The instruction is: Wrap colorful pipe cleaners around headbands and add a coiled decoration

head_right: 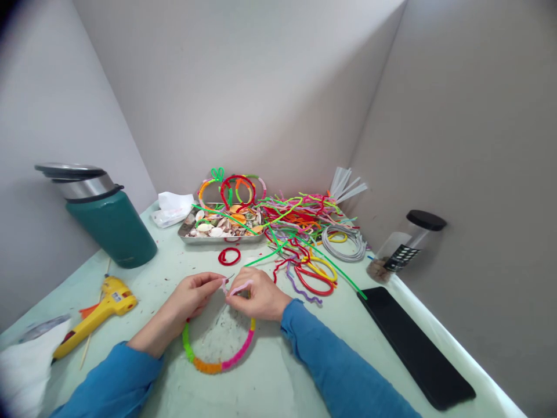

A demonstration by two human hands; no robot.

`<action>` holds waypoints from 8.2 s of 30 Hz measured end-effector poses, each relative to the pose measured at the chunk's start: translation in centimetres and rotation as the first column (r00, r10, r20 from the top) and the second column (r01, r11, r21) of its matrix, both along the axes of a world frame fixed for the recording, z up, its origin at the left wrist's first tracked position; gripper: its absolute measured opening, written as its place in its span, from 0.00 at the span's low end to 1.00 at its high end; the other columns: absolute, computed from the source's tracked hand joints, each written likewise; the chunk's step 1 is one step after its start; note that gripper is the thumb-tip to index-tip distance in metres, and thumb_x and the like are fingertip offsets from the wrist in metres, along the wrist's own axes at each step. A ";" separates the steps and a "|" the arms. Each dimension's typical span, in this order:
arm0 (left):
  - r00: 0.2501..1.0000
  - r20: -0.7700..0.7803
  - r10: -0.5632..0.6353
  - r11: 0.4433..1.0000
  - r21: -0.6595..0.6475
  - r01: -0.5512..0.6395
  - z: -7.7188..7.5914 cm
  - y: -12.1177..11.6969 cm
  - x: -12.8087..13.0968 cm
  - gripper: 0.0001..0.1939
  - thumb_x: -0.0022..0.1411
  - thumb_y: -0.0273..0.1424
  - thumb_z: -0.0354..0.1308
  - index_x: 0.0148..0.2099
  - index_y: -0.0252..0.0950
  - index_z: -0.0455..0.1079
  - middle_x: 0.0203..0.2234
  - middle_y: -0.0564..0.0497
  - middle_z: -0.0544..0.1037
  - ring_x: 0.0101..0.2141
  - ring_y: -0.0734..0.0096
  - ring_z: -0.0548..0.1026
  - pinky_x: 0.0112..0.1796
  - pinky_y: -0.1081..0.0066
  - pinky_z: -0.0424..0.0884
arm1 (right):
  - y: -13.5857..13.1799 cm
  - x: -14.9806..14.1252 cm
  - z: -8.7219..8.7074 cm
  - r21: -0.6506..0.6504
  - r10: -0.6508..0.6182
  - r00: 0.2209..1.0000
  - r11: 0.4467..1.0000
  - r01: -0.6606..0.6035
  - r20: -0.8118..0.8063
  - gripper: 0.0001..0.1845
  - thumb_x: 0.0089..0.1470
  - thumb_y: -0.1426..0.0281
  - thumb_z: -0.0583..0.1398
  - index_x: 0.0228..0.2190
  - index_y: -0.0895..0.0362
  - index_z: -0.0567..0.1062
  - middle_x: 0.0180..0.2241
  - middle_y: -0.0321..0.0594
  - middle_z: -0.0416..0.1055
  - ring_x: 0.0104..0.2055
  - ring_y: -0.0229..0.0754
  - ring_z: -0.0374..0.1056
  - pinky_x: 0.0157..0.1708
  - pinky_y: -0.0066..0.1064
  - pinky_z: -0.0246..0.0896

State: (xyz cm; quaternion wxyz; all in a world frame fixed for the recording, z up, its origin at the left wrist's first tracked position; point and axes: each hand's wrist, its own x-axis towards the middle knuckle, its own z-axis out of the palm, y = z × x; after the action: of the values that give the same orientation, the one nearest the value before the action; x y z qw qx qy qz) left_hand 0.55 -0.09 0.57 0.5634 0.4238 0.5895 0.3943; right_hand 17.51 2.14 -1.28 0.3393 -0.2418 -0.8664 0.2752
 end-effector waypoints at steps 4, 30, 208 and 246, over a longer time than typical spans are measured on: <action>1.000 -0.018 -0.004 1.000 -0.027 0.003 -0.3 0.4 -0.1 0.15 0.42 0.37 0.64 0.31 0.33 0.71 0.07 0.64 0.54 0.10 0.86 0.46 0.14 0.77 0.39 | 0.1 0.4 0.3 -0.090 0.009 1.000 0.996 -0.010 -0.017 0.08 0.51 0.72 0.57 0.24 0.56 0.76 0.26 0.39 0.74 0.32 0.40 0.67 0.38 0.32 0.60; 0.848 -0.522 -0.085 0.847 0.411 0.338 -1.5 0.2 -0.9 0.14 0.56 0.40 0.52 0.30 0.34 0.70 0.19 0.56 0.67 0.23 0.75 0.63 0.26 0.75 0.58 | 1.1 0.3 -0.8 -0.580 -0.182 0.979 0.809 0.096 -0.092 0.08 0.48 0.72 0.55 0.23 0.61 0.73 0.22 0.36 0.70 0.26 0.35 0.66 0.29 0.25 0.59; 0.891 -0.173 -0.420 0.906 -0.012 0.424 -0.5 -0.7 0.2 0.18 0.52 0.43 0.54 0.38 0.34 0.68 0.12 0.64 0.53 0.12 0.84 0.46 0.14 0.78 0.41 | 0.1 -0.7 0.2 -0.544 -0.257 0.931 0.835 0.079 -0.260 0.05 0.43 0.72 0.62 0.26 0.60 0.76 0.22 0.35 0.71 0.24 0.33 0.64 0.26 0.24 0.59; 0.945 0.026 -0.327 0.942 -0.076 0.328 -0.3 -0.2 -0.4 0.20 0.47 0.43 0.59 0.37 0.35 0.65 0.14 0.64 0.52 0.12 0.87 0.46 0.14 0.78 0.38 | 0.3 -0.5 0.1 -0.519 -0.360 0.873 0.842 0.151 -0.330 0.06 0.46 0.71 0.61 0.29 0.59 0.77 0.25 0.37 0.73 0.24 0.33 0.64 0.25 0.25 0.59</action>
State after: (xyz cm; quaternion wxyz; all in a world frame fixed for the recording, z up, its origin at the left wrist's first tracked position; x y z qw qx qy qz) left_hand 0.12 -0.32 0.28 0.6413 0.4906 0.5222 0.2745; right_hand 17.05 2.46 -1.17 0.4796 -0.3696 -0.6380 0.4758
